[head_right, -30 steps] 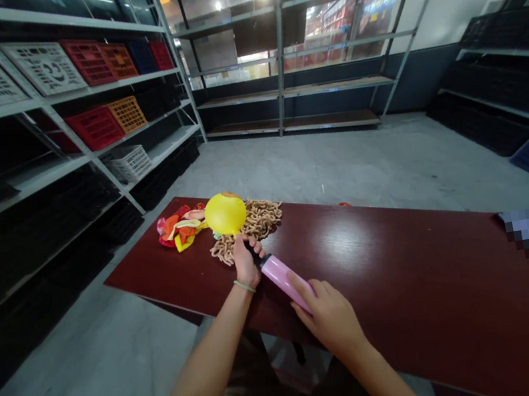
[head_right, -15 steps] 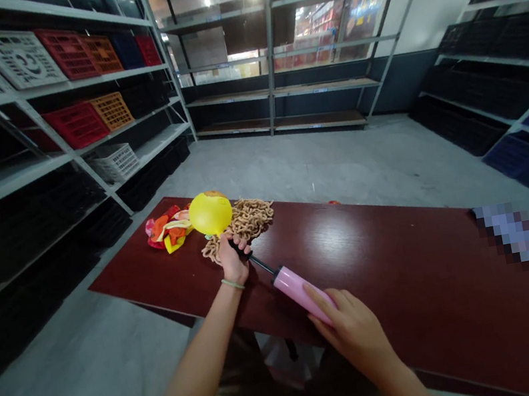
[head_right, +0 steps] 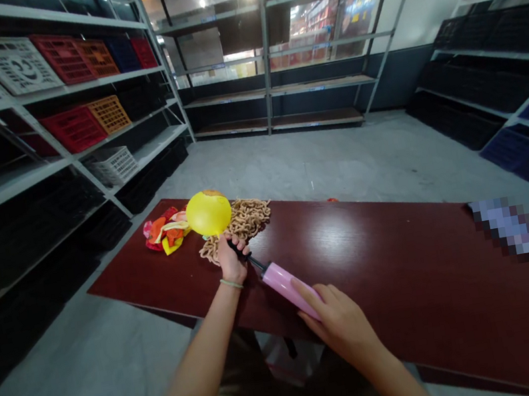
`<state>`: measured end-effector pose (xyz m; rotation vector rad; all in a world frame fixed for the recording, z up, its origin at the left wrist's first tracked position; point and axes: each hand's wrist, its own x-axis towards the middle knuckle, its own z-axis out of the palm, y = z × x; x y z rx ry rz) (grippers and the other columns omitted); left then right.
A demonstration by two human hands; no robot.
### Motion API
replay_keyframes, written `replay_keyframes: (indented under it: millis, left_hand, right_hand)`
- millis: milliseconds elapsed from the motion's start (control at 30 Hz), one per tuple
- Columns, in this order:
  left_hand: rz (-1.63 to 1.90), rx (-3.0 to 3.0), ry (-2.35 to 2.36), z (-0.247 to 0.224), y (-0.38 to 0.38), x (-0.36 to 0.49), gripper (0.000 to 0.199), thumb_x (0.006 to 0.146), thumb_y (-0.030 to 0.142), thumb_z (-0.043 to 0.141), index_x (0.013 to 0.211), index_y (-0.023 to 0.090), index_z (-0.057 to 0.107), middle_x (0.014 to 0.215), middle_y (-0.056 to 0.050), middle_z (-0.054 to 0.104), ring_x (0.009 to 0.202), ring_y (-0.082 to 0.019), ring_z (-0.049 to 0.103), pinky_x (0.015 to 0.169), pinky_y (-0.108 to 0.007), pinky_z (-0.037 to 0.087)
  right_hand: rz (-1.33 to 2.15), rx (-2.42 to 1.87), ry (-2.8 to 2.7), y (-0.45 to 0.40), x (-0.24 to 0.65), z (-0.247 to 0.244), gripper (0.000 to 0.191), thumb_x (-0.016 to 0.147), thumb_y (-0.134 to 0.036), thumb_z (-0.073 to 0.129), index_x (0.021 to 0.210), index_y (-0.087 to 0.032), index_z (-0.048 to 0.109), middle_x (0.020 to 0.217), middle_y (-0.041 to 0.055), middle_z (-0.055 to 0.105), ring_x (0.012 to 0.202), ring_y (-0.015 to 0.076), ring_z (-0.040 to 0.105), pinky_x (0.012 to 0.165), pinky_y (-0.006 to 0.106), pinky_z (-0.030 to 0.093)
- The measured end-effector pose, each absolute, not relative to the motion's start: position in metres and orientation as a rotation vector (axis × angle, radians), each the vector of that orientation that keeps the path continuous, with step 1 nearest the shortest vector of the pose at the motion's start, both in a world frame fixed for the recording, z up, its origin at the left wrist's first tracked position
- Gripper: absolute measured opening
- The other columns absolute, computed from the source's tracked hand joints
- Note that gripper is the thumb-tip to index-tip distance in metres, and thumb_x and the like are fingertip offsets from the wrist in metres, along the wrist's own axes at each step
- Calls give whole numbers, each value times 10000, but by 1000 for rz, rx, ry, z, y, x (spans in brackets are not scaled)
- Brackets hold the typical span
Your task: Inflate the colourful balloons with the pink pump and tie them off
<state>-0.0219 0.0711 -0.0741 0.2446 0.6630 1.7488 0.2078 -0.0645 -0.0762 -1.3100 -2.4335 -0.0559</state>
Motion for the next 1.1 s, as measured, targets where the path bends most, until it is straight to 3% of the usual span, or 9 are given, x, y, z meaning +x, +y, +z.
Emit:
replay_keyframes:
  millis: [200, 433, 567, 767, 933, 1100]
  left_hand:
    - [1739, 261, 629, -73, 72, -20, 239, 915, 379, 545, 799, 212, 418, 608, 59, 372, 435, -72, 373, 387, -186, 276]
    - [1721, 278, 604, -72, 67, -18, 232, 916, 371, 545, 805, 213, 416, 618, 55, 372, 446, -74, 375, 393, -186, 288]
    - [1703, 283, 628, -75, 65, -16, 240, 905, 370, 561, 801, 210, 416, 614, 55, 368, 438, -71, 362, 383, -188, 285]
    - [1692, 272, 621, -74, 67, -20, 236, 906, 382, 555, 813, 212, 422, 620, 59, 366, 430, -66, 357, 369, -181, 260]
    - [1757, 265, 560, -75, 72, -31, 260, 904, 403, 568, 801, 214, 422, 613, 61, 356, 433, -66, 369, 371, -183, 256]
    - [1835, 203, 572, -78, 75, -33, 248, 921, 382, 539, 788, 208, 424, 605, 58, 385, 428, -67, 379, 383, -187, 268]
  right_hand:
    - [-64, -1326, -2379, -90, 237, -76, 573, 940, -332, 532, 1483, -249, 369, 1022, 86, 644, 862, 206, 602, 761, 332, 505]
    - [-126, -1432, -2316, -62, 177, -71, 546, 950, -384, 499, 1466, -231, 411, 912, 78, 640, 814, 211, 602, 698, 306, 487]
    - [-92, -1462, -2295, -55, 153, -71, 584, 947, -379, 503, 1496, -253, 348, 878, 65, 632, 801, 213, 602, 667, 297, 479]
    - [-2, -1365, -2376, -76, 188, -77, 621, 960, -356, 498, 1523, -221, 274, 961, 86, 638, 855, 219, 601, 749, 340, 509]
    - [48, -1348, -2427, -88, 223, -73, 592, 959, -338, 502, 1510, -236, 311, 1045, 93, 640, 898, 210, 599, 774, 328, 504]
    - [-54, -1372, -2412, -67, 210, -68, 553, 944, -367, 524, 1467, -234, 404, 1003, 87, 643, 880, 218, 593, 775, 336, 487]
